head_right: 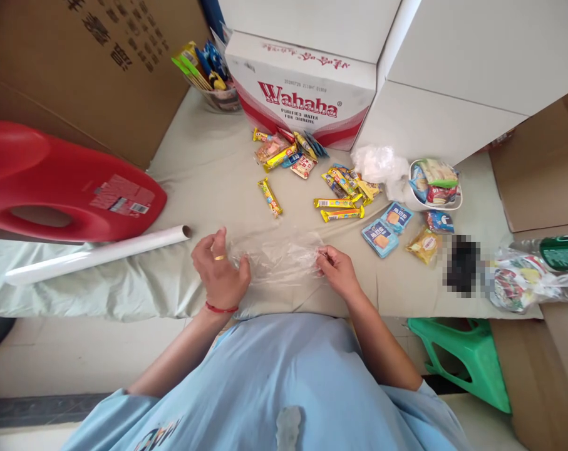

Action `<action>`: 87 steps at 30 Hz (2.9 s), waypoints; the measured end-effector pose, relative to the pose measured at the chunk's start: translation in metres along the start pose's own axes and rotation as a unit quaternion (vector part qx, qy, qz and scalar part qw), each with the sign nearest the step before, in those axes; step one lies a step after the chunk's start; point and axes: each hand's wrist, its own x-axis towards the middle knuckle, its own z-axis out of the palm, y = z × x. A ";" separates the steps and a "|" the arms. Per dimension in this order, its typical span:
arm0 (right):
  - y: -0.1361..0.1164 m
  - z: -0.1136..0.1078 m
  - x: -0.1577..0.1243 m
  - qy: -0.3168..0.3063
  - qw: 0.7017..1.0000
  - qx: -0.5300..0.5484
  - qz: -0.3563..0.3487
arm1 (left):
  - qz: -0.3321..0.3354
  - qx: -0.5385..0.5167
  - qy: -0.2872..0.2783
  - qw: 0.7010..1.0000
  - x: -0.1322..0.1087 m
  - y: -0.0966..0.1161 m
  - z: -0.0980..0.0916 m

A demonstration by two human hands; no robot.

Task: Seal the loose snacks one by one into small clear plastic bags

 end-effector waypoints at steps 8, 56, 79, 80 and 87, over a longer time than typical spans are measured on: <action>0.011 -0.020 -0.007 0.034 0.998 -0.038 0.029 | 0.120 -0.054 -0.110 0.985 0.020 0.005 0.027; 0.010 -0.030 0.062 0.159 0.914 -0.357 -0.110 | -0.157 -0.338 -0.130 0.919 0.002 0.002 0.049; -0.038 -0.079 0.068 0.252 0.824 -0.466 -0.200 | 0.246 0.055 -0.351 0.902 0.058 -0.044 0.025; -0.045 -0.069 0.062 0.234 0.831 -0.458 -0.214 | 0.233 0.047 -0.363 0.901 0.061 -0.045 0.024; -0.053 0.025 0.026 -0.148 0.885 -0.400 -0.186 | 0.174 0.026 -0.378 0.909 0.062 -0.041 0.020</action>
